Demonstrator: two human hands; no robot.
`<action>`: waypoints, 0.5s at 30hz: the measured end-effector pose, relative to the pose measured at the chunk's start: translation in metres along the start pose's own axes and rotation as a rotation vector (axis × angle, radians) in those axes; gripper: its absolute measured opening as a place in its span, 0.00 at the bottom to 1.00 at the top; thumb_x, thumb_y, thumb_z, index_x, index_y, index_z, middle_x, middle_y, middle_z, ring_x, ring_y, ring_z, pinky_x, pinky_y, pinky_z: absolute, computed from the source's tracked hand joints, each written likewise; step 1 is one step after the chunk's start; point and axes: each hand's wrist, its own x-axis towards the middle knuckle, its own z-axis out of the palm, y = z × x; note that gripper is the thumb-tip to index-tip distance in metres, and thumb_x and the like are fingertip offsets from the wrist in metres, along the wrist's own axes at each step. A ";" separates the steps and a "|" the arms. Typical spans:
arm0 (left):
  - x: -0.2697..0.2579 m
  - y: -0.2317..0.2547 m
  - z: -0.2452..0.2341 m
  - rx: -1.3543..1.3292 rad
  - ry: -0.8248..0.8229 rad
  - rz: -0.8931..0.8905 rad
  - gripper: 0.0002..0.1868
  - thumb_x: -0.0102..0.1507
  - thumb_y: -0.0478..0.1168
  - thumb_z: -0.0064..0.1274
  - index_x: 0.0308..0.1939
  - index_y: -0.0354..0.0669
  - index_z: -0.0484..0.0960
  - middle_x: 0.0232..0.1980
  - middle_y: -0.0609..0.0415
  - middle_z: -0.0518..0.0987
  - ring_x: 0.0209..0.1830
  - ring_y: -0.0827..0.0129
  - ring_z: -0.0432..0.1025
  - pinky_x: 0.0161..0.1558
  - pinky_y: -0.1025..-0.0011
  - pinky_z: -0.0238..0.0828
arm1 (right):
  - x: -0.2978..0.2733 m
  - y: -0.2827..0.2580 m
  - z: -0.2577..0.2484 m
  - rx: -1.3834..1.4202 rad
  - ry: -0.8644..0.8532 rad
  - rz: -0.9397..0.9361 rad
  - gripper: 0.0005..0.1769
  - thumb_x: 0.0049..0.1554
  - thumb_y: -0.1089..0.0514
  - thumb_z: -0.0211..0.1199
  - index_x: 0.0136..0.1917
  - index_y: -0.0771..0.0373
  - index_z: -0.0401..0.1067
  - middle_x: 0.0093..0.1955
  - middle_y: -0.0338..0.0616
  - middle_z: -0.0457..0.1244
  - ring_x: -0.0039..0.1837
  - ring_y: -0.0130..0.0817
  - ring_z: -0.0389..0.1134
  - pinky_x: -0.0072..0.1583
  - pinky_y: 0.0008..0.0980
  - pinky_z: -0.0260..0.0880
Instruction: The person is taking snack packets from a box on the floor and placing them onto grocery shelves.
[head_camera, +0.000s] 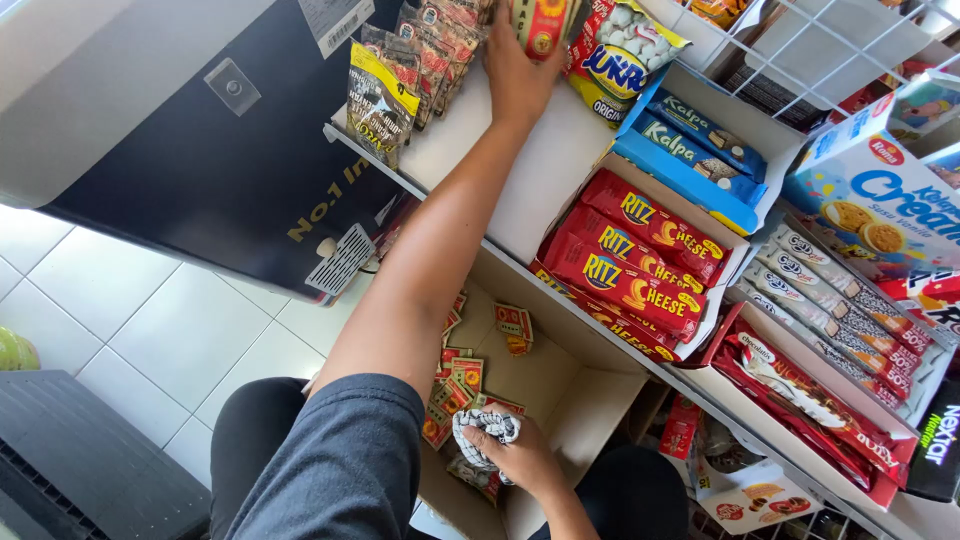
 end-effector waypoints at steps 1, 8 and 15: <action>-0.003 0.017 -0.012 0.075 -0.090 -0.024 0.54 0.52 0.42 0.73 0.75 0.44 0.54 0.66 0.39 0.71 0.66 0.45 0.66 0.69 0.54 0.60 | 0.000 -0.002 0.000 0.021 -0.002 -0.019 0.23 0.56 0.40 0.67 0.51 0.61 0.79 0.40 0.43 0.75 0.43 0.31 0.77 0.46 0.33 0.75; -0.006 0.029 -0.021 0.129 -0.194 -0.001 0.59 0.49 0.35 0.74 0.76 0.47 0.51 0.70 0.42 0.68 0.72 0.44 0.62 0.71 0.55 0.62 | 0.002 -0.006 0.003 -0.003 -0.034 0.058 0.22 0.55 0.40 0.67 0.51 0.60 0.79 0.39 0.43 0.74 0.42 0.31 0.77 0.46 0.33 0.75; -0.010 0.025 -0.024 0.028 -0.233 0.038 0.56 0.53 0.28 0.68 0.79 0.46 0.50 0.76 0.42 0.65 0.78 0.46 0.60 0.78 0.58 0.58 | 0.005 0.002 0.002 0.003 -0.025 0.002 0.21 0.56 0.41 0.67 0.50 0.61 0.79 0.40 0.44 0.75 0.42 0.32 0.77 0.45 0.35 0.75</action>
